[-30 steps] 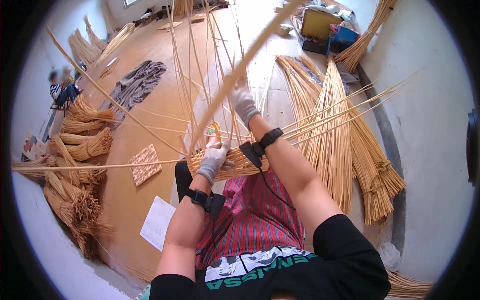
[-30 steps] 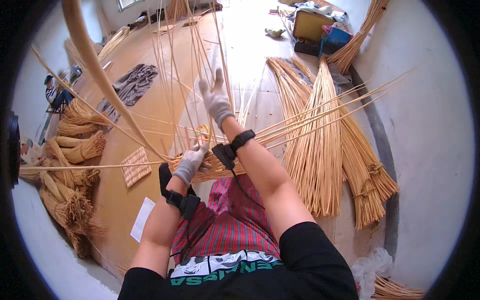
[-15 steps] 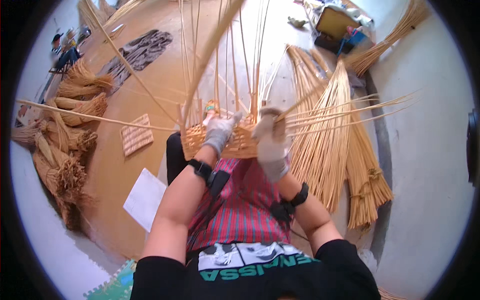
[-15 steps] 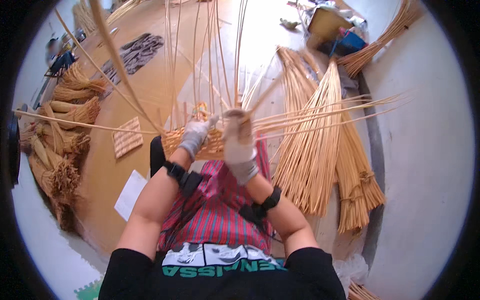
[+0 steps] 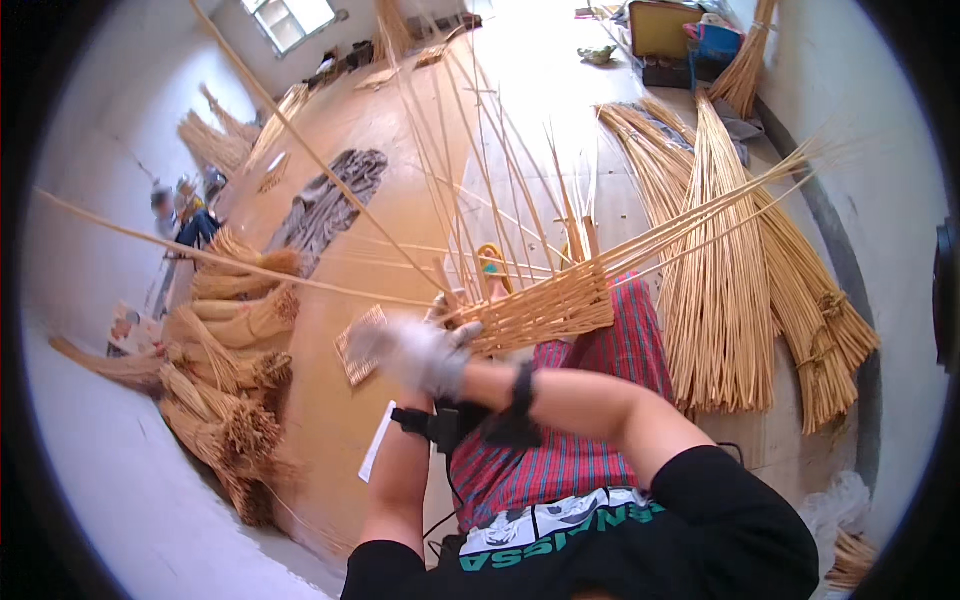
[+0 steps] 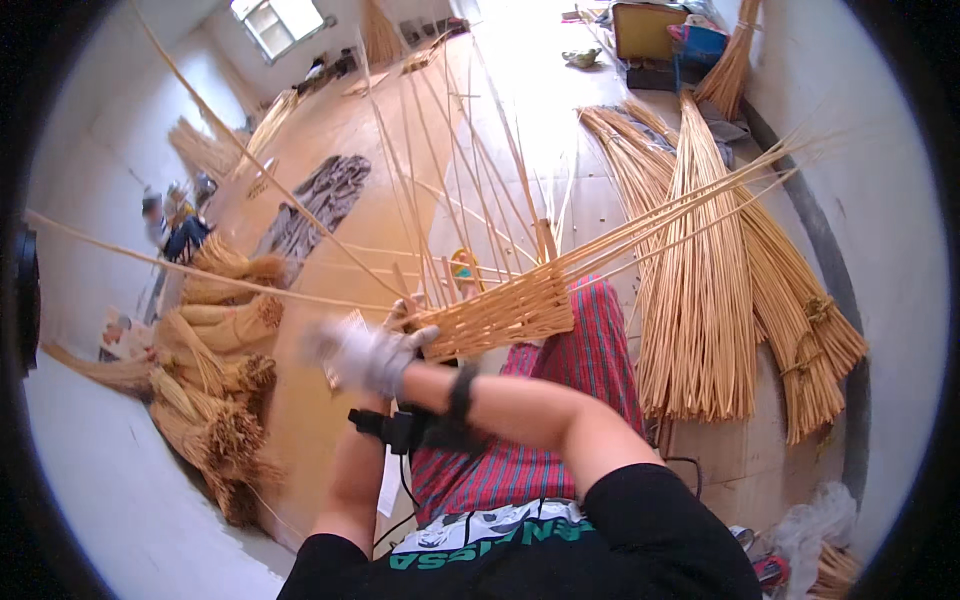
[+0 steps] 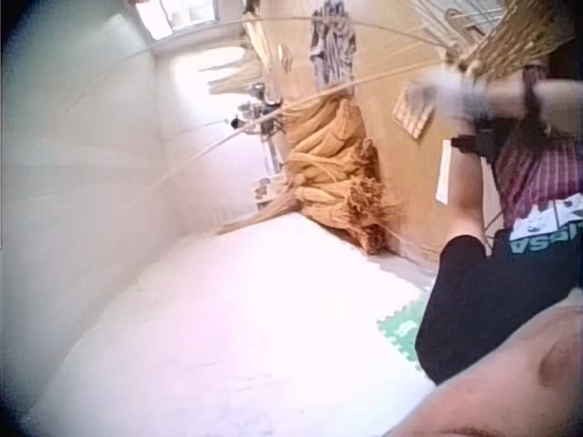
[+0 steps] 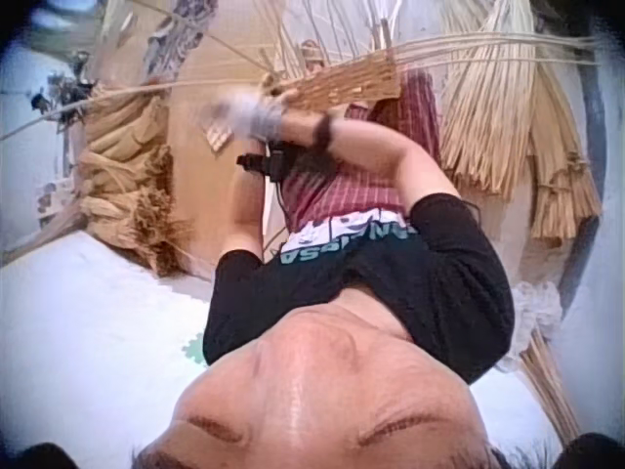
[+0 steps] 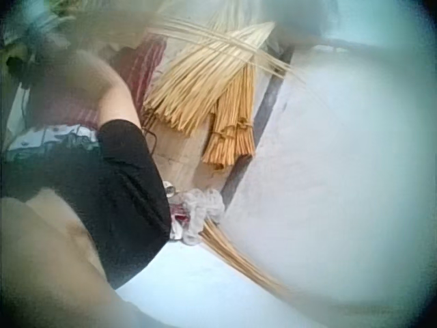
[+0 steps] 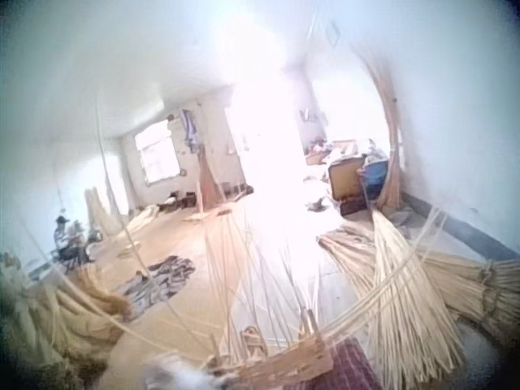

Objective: The recorder is weaving a wicker basket using long thin strips of wood or cane.

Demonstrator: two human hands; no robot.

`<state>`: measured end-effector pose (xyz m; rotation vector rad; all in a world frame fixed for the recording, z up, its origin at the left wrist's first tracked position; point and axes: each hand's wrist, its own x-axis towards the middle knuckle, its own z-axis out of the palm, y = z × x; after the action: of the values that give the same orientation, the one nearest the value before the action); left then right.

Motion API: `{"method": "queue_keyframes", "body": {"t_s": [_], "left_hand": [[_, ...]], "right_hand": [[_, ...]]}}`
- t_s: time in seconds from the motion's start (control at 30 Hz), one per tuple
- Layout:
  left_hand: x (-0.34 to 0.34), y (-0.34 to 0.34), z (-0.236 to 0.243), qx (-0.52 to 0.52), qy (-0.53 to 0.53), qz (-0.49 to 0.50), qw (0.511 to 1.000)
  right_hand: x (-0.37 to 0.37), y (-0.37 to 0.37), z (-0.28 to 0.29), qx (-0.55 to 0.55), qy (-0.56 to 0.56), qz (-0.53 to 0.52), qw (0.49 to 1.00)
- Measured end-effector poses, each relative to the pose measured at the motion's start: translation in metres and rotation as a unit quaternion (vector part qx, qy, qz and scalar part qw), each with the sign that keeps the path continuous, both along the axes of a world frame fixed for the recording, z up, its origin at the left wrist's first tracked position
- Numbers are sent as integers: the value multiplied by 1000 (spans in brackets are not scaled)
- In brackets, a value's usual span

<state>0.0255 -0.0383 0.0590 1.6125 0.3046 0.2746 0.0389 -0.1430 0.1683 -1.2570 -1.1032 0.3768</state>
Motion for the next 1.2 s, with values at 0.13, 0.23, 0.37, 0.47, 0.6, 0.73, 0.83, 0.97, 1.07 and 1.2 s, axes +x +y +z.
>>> {"method": "queue_keyframes", "body": {"t_s": [0.13,0.23,0.37,0.47,0.6,0.73,0.83,0.97,1.07,1.2], "left_hand": [[13,21,13,63,118,-153,979],[15,33,-1,-135,83,-183,970],[19,42,-22,71,133,-183,972],[1,18,-27,42,92,-110,989],[-41,-55,-24,-11,39,272,961],[-12,-67,-13,223,-40,98,969],[26,-52,-11,31,156,1,987],[45,-54,-24,-17,233,-56,971],[42,-64,-38,15,200,2,980],[42,-64,-48,-60,214,47,974]], "right_hand": [[-22,6,16,-95,-237,68,965],[36,-41,-7,62,2,-26,998],[124,-114,-65,136,236,-357,893],[135,-136,-104,99,368,-323,866],[129,-140,-134,133,409,-303,850],[128,-150,-150,117,401,-230,879],[127,-153,-144,8,405,-256,878],[144,-111,-114,-119,180,-365,906],[173,-56,-98,-142,-175,-279,933],[184,-2,-90,-341,-410,-312,786]]}}
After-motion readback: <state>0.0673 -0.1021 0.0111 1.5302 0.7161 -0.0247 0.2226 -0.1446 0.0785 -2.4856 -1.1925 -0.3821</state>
